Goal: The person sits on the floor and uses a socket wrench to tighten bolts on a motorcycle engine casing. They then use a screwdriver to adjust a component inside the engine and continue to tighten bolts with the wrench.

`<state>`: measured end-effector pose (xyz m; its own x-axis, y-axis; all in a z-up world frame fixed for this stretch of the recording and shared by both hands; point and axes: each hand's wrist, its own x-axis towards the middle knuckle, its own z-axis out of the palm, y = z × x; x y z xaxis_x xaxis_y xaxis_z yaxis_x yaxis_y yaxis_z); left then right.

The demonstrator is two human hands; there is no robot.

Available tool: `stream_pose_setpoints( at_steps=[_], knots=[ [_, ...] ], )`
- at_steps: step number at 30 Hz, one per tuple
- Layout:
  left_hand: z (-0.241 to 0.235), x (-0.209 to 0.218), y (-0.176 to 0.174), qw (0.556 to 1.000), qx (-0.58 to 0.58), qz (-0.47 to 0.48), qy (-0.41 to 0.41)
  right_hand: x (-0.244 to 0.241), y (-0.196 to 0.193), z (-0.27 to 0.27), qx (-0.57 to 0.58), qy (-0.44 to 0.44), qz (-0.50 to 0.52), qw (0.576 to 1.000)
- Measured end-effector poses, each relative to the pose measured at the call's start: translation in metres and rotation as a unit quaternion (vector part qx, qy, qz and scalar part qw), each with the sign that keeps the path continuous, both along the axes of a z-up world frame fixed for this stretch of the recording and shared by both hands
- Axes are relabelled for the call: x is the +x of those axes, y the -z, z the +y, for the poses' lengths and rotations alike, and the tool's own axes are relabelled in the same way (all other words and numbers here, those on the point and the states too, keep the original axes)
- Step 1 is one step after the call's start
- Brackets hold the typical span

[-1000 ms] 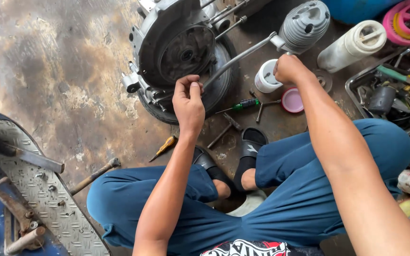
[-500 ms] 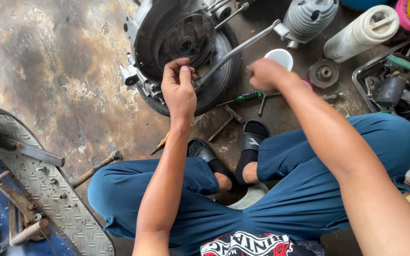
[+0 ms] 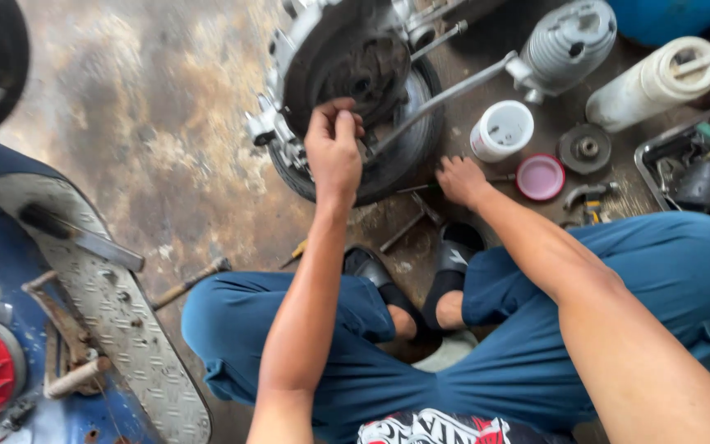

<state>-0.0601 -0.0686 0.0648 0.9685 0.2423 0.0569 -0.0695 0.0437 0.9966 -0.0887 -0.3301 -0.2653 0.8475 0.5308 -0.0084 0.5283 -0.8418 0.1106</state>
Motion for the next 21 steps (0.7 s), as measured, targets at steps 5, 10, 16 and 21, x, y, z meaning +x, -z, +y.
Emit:
stream_pose_setpoints(
  at_steps=[5,10,16,21],
  knots=[
    [0.008,-0.004,0.005,0.994,0.074,0.066,0.052,0.003,-0.103,0.011,-0.069,0.041,0.196,0.977],
    [0.008,-0.007,0.011,0.981,0.111,0.112,0.110,0.008,-0.296,0.011,-0.082,0.088,0.386,0.915],
    [-0.012,0.001,0.004,0.988,0.059,0.032,0.142,-0.001,-0.407,0.018,0.242,0.251,0.374,0.859],
    [-0.024,0.006,0.004,0.979,0.073,-0.021,0.190,-0.002,-0.387,0.026,0.345,0.291,0.288,0.845]
  ],
)
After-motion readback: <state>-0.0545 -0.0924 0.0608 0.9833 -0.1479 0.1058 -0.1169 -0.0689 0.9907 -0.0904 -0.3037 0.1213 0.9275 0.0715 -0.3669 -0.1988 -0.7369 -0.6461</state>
